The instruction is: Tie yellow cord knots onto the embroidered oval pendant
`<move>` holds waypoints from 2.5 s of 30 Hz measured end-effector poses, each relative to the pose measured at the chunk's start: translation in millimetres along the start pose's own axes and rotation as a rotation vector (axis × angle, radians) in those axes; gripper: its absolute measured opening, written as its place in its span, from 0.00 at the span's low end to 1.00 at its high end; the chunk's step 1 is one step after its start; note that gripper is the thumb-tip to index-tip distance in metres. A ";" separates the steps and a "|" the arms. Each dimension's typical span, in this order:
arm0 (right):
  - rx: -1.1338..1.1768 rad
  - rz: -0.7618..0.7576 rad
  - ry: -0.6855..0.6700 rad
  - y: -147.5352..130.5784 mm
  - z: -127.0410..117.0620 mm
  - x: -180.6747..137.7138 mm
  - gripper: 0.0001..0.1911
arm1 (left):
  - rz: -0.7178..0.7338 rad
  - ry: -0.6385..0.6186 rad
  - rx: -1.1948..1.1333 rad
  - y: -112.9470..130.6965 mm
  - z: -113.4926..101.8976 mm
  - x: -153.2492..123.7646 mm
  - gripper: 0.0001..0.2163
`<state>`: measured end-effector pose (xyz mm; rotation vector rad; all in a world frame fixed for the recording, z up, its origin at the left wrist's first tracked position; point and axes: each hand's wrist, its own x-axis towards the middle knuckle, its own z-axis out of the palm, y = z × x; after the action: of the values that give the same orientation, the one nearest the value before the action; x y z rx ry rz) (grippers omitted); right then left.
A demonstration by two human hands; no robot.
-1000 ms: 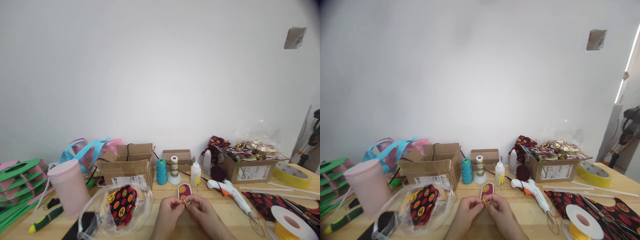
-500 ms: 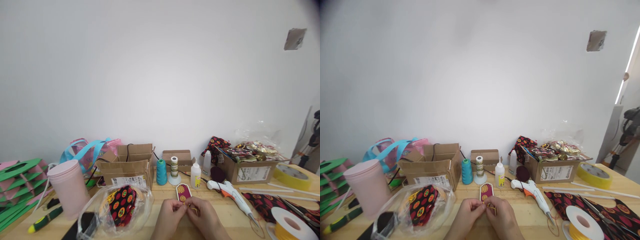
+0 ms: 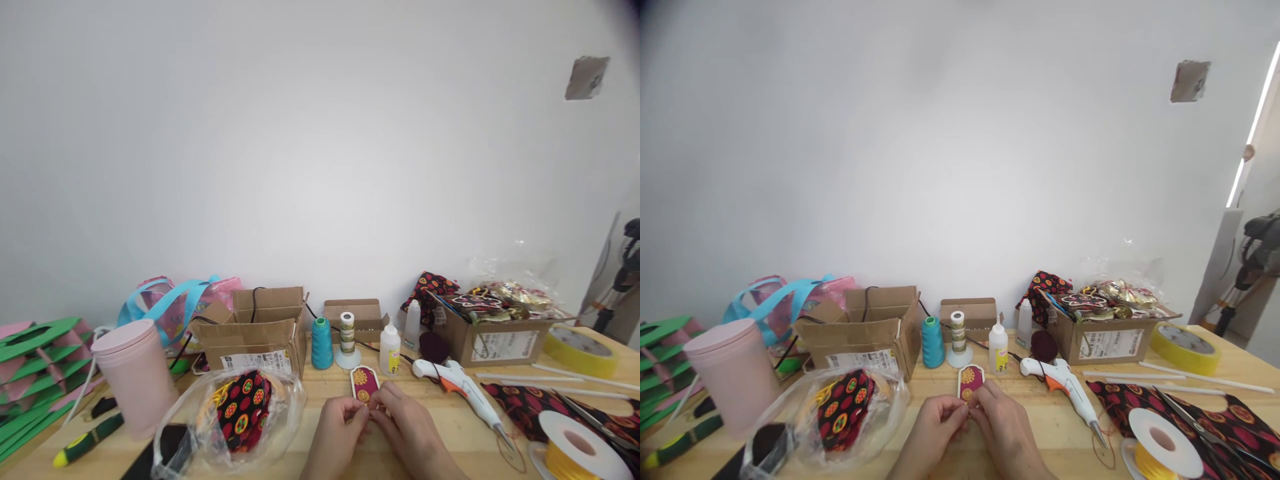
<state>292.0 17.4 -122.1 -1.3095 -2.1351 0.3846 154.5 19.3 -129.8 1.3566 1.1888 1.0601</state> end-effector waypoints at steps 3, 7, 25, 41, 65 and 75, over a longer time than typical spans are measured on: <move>0.010 -0.012 -0.007 0.9 1.3 -0.7 0.08 | 0.039 -0.016 -0.039 1.2 -1.5 0.7 0.12; 0.018 0.006 0.014 2.0 2.6 0.4 0.06 | 0.023 -0.004 -0.021 1.7 -3.2 0.9 0.13; 0.189 0.177 0.017 1.0 7.3 0.6 0.06 | 0.044 -0.001 0.051 -6.7 -2.8 4.0 0.10; 0.183 0.155 0.019 -0.6 3.6 1.7 0.09 | 0.127 0.018 0.087 -3.9 -4.8 1.8 0.11; 0.131 0.076 0.066 -1.6 3.4 3.4 0.08 | 0.106 0.016 0.047 1.1 -4.0 -3.0 0.11; 0.135 0.057 0.064 -6.0 0.6 3.1 0.09 | 0.080 0.107 0.008 2.8 -6.0 -2.6 0.08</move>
<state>286.4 17.3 -118.3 -1.2901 -1.9872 0.4945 148.6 17.4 -126.3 1.3777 1.2270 1.1987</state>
